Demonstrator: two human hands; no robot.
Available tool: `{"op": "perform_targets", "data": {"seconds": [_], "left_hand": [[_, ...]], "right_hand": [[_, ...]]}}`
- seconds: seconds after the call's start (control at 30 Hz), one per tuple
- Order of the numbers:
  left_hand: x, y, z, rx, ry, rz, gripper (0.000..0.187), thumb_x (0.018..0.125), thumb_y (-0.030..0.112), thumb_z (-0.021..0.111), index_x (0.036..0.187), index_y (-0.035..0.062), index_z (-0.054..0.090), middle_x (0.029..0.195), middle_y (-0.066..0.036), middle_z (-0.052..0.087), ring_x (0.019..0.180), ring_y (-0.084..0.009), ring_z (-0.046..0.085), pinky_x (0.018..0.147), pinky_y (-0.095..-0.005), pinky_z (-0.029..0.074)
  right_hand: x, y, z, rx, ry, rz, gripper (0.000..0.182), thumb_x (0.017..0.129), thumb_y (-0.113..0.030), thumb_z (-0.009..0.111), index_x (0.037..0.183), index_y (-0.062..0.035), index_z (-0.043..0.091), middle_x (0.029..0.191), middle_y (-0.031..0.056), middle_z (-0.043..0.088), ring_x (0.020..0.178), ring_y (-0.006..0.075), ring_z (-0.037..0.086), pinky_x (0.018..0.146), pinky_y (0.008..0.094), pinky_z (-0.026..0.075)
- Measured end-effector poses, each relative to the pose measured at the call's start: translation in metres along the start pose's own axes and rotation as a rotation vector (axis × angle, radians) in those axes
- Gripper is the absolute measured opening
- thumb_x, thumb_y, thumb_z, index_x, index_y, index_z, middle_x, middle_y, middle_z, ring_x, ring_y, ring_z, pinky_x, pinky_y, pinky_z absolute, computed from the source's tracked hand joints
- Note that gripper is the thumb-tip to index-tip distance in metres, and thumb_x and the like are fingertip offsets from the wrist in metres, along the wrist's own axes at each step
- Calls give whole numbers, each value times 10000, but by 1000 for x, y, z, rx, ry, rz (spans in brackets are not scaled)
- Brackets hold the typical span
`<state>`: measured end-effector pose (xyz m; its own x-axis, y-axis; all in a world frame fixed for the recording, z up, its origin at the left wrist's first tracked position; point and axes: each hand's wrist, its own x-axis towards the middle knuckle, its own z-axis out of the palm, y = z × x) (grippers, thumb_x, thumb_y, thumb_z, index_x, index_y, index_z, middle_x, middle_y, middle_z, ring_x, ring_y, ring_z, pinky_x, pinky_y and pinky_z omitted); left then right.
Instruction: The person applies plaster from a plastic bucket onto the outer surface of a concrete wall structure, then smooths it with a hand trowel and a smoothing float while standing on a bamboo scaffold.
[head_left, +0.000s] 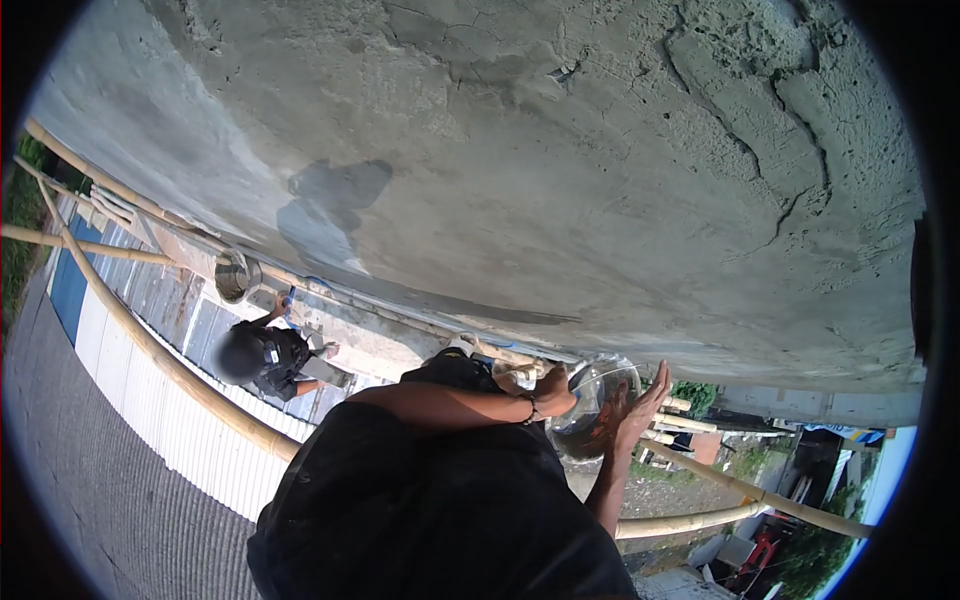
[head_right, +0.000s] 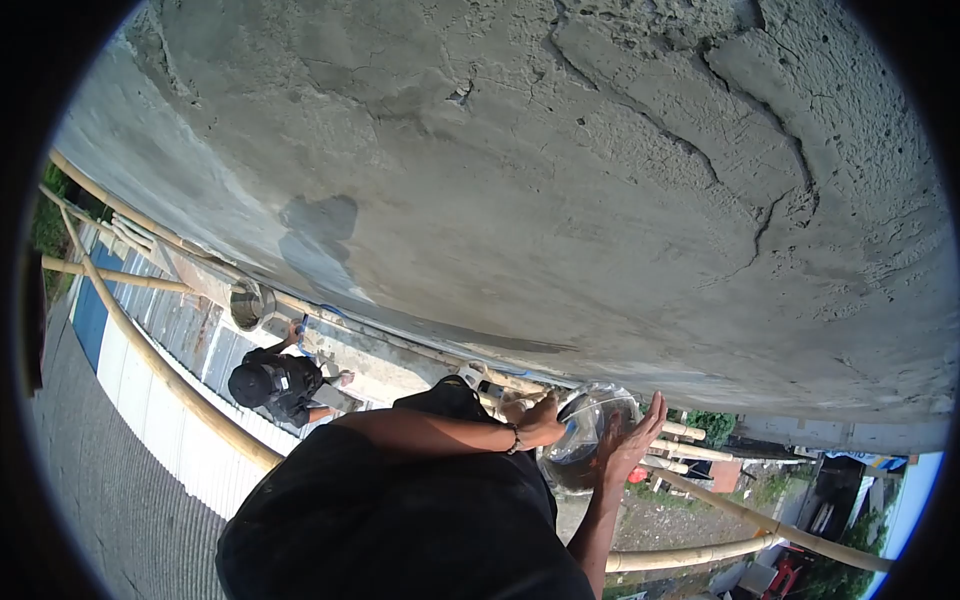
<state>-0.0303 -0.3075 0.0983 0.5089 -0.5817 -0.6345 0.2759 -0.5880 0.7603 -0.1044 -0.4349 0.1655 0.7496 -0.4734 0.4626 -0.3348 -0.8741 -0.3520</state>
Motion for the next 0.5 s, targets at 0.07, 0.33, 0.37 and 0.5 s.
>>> {"op": "perform_targets", "data": {"seconds": [0.07,0.33,0.37,0.5], "left_hand": [[10,-7,16,51,84,99,754,755,120,587,1417,-101,301,1305,-313,503,1164,-383,572,954,-385,492],[31,10,38,107,43,215,666,770,206,658,1297,-114,406,1251,-303,547,1134,-390,584,921,-416,502],[30,17,39,100,43,209,666,770,206,658,1297,-114,406,1251,-303,547,1134,-390,584,921,-416,502],[22,46,23,9,-90,319,838,707,341,774,1267,-142,379,1170,-328,570,1041,-394,627,877,-416,522]], "right_hand": [[21,9,-1,-121,-46,-191,473,899,-201,660,1308,-20,507,1152,218,571,1016,389,561,896,476,456],[46,22,-54,18,-178,312,201,907,-225,676,860,-36,628,559,10,342,543,115,298,489,319,258],[41,38,-58,20,-135,255,208,915,-241,670,870,-41,631,566,2,342,548,115,296,491,316,258],[34,36,-95,-63,-85,298,243,923,-284,659,938,-43,633,580,11,373,555,126,309,504,322,277]]}}
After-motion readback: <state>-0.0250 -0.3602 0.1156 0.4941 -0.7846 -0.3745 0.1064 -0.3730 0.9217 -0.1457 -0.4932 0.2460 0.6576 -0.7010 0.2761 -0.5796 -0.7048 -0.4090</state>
